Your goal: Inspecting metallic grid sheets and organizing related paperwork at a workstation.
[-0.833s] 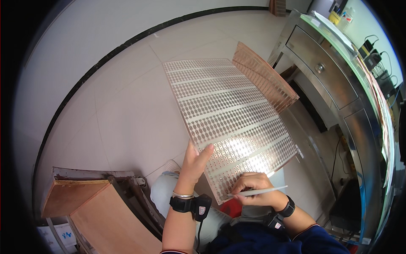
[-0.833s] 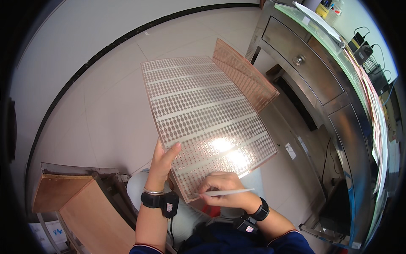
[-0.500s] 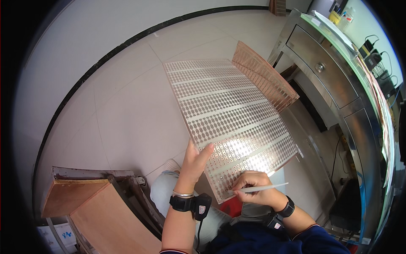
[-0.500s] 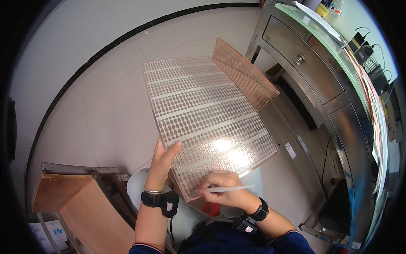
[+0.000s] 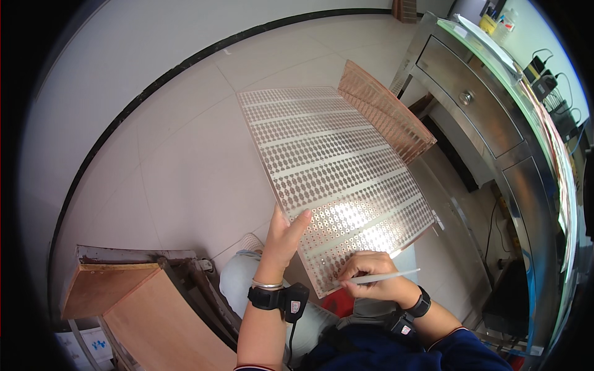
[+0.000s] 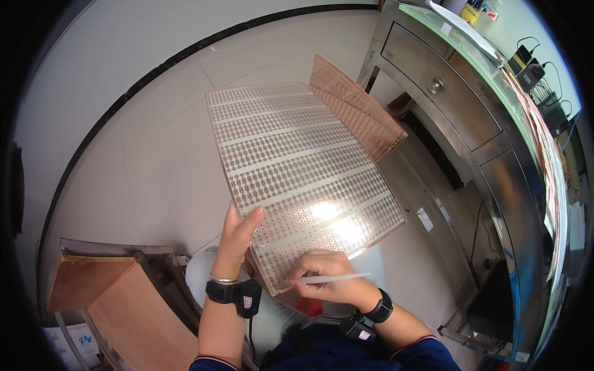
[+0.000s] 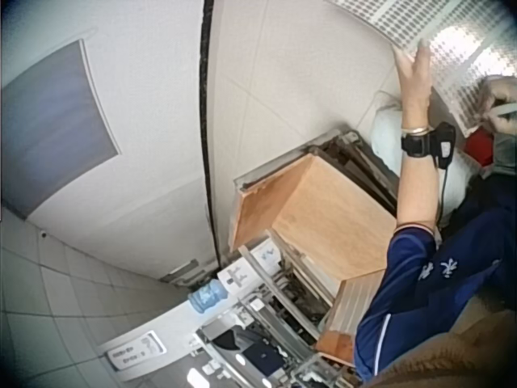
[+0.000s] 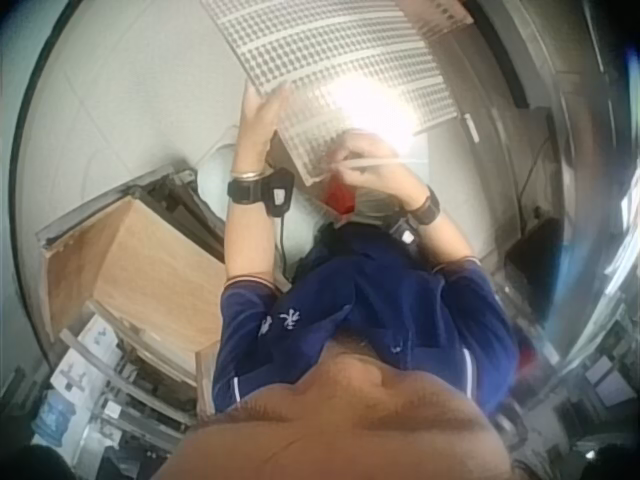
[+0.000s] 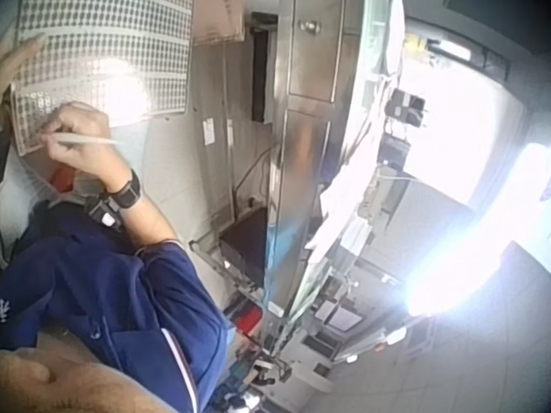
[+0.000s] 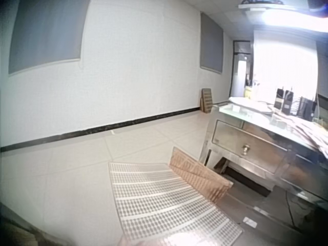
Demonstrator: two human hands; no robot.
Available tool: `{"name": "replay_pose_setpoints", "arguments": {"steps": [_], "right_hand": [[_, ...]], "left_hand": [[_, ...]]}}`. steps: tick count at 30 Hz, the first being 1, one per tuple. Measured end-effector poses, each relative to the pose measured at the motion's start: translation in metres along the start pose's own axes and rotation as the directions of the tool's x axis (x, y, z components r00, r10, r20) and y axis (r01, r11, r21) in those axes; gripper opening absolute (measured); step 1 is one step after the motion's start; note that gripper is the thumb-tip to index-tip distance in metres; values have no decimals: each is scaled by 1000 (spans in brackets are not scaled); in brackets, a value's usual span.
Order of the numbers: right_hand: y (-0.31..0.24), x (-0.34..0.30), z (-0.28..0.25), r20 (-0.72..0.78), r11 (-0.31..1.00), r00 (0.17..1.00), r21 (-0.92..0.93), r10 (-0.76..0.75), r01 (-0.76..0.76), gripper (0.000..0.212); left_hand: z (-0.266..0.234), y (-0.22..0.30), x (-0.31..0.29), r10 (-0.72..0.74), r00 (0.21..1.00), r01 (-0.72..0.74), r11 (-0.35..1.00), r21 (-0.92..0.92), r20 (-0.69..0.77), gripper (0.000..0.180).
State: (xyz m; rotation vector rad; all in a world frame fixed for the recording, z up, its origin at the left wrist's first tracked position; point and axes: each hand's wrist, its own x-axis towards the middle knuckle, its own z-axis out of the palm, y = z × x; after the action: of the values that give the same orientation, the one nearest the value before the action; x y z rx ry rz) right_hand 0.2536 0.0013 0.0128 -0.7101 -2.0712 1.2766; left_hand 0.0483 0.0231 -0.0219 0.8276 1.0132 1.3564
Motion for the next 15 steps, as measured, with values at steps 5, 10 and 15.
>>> {"name": "replay_pose_setpoints", "arguments": {"steps": [5,10,15], "right_hand": [[2,-3,1,-18,998,998,-5,57,-58,9],[3,-2,0,-2,998,998,21,-60,60,7],[6,-5,0,53,992,991,9,-122,122,8]], "left_hand": [[-1,1,0,-42,999,42,999,8,-8,52],[-2,0,-2,-11,1000,11,1000,29,-9,51],[-1,1,-1,6,1000,-6,1000,30,-7,50]]}}
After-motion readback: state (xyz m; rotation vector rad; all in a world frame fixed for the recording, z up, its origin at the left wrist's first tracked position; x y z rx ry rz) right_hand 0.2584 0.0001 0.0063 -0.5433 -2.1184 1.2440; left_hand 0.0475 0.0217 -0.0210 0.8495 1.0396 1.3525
